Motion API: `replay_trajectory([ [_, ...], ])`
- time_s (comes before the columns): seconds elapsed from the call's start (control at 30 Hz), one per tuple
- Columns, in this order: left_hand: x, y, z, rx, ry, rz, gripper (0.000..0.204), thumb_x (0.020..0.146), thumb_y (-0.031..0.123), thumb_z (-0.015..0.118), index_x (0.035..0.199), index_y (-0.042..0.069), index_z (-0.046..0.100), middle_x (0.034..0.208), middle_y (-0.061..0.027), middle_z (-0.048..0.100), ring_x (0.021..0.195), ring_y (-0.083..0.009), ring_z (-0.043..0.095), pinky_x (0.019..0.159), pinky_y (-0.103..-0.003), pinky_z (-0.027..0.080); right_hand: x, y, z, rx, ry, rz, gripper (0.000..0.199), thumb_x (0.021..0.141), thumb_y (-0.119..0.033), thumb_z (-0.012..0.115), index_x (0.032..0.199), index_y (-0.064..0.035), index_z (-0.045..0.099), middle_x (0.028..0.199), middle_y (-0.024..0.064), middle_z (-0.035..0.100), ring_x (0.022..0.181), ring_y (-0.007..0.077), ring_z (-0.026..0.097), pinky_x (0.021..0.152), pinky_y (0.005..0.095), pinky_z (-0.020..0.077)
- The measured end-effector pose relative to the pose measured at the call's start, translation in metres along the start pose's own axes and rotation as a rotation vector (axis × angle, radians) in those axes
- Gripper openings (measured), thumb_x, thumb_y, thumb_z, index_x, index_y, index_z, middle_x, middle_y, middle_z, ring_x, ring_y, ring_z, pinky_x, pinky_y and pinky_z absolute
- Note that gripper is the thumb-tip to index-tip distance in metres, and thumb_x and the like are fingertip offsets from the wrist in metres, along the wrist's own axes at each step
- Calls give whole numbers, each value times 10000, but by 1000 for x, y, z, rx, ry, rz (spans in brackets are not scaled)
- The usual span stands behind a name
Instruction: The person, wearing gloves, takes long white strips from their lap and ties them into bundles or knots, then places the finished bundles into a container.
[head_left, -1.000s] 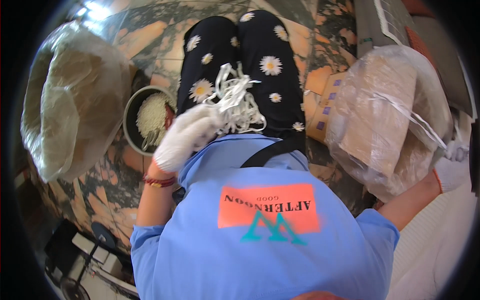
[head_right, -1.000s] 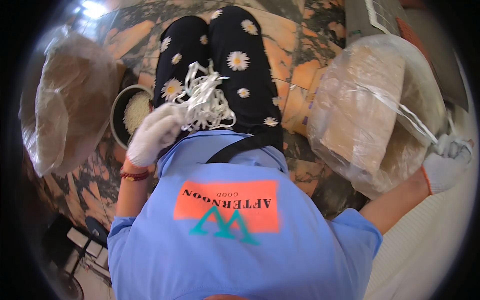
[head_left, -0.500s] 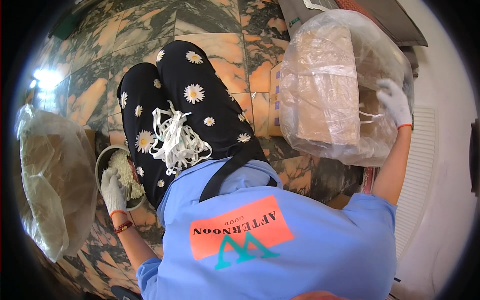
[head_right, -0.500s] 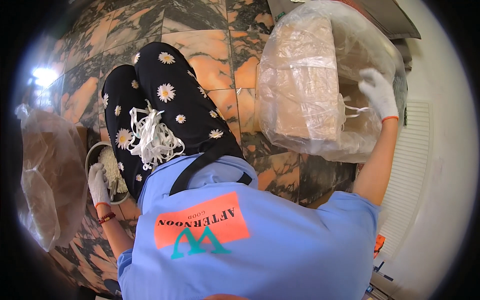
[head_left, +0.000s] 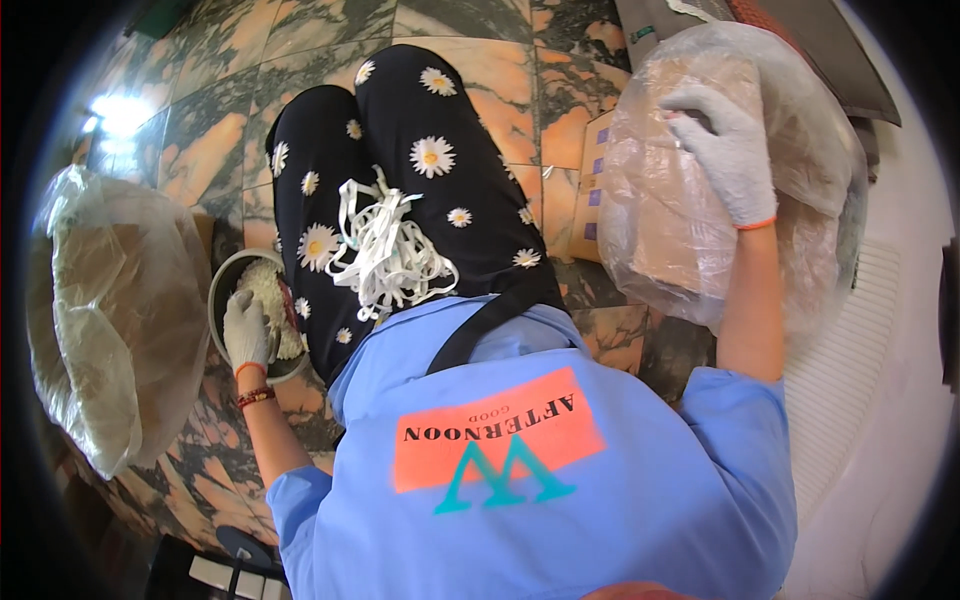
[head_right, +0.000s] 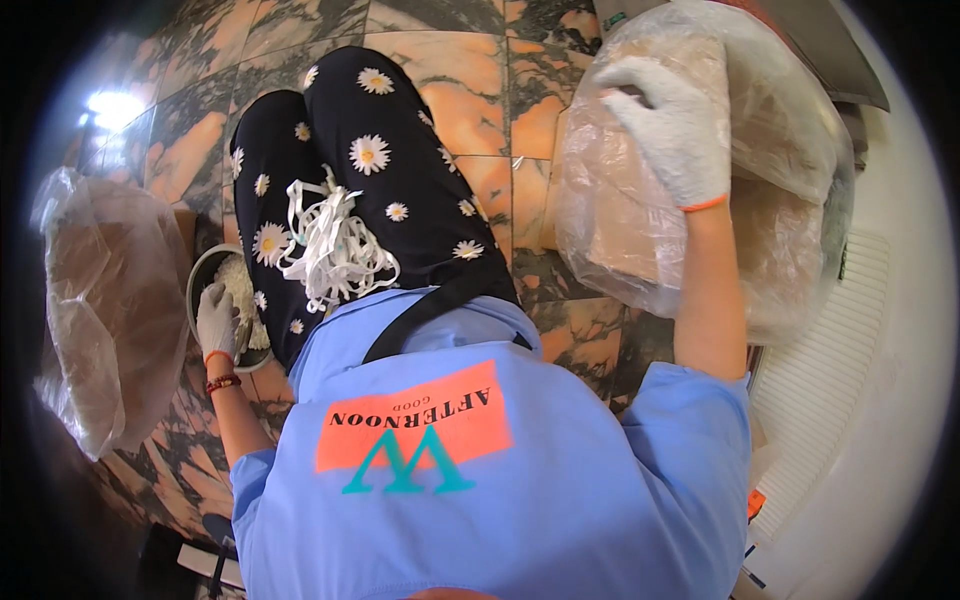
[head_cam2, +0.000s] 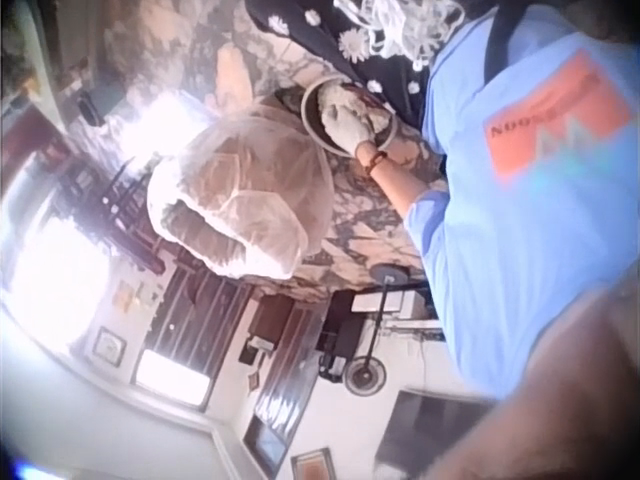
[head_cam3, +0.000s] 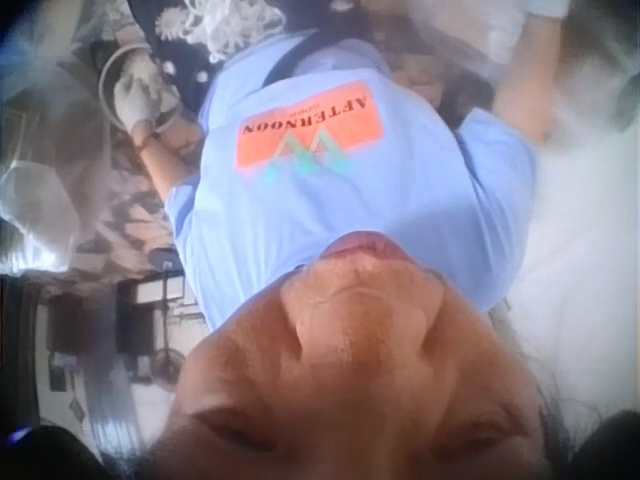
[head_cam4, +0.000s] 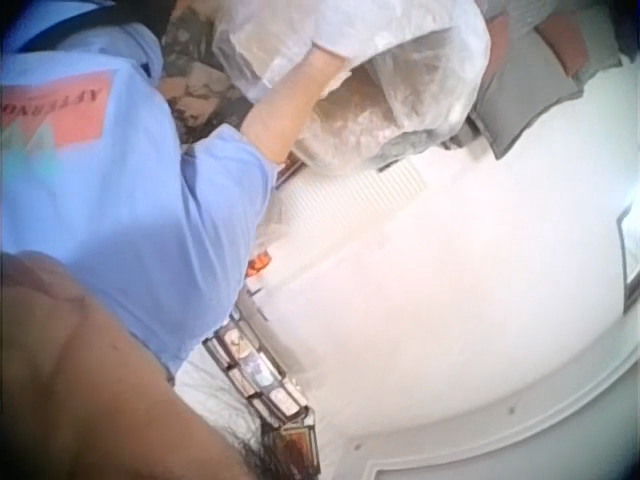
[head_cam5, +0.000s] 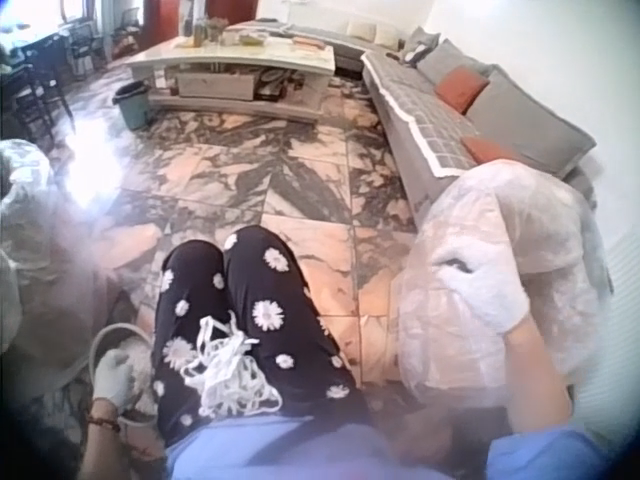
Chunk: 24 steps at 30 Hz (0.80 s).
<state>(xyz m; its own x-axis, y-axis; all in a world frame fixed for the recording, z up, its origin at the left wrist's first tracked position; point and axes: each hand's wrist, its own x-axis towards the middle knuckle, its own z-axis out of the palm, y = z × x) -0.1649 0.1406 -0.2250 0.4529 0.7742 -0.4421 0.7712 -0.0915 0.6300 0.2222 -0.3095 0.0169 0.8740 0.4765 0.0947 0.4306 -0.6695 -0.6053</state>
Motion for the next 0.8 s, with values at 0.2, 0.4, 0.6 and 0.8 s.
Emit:
replay_trajectory([
  [0.2, -18, 41, -2, 45, -16, 84, 230, 983, 183, 575, 1061, 3, 695, 945, -124, 706, 871, -199, 661, 823, -331, 507, 0, -51, 112, 266, -208, -269, 157, 854, -36, 718, 1009, -60, 712, 934, 58, 689, 813, 153, 654, 766, 268, 529],
  [0.4, -51, 98, 6, -75, 74, 309, 173, 962, 103, 582, 1036, -1, 697, 971, -130, 727, 872, -238, 701, 819, -328, 531, -6, -99, 179, 176, -317, -440, 182, 847, -126, 724, 1024, -90, 698, 976, 81, 645, 914, 280, 665, 775, 384, 544],
  [0.6, -75, 143, 12, -185, 44, 369, 182, 992, 76, 559, 1074, -27, 685, 976, -70, 698, 859, -127, 660, 783, -264, 513, -2, -117, 226, 149, -261, -552, 318, 851, -96, 693, 1165, -135, 676, 1091, 77, 617, 961, 272, 670, 809, 378, 555],
  [0.8, -87, 175, 4, -272, 12, 393, 190, 966, 81, 602, 1109, 0, 698, 962, -87, 733, 850, -140, 686, 782, -283, 530, 0, -119, 231, 414, -135, -529, 66, 827, -64, 753, 886, -95, 756, 883, 26, 648, 782, 192, 658, 688, 310, 519],
])
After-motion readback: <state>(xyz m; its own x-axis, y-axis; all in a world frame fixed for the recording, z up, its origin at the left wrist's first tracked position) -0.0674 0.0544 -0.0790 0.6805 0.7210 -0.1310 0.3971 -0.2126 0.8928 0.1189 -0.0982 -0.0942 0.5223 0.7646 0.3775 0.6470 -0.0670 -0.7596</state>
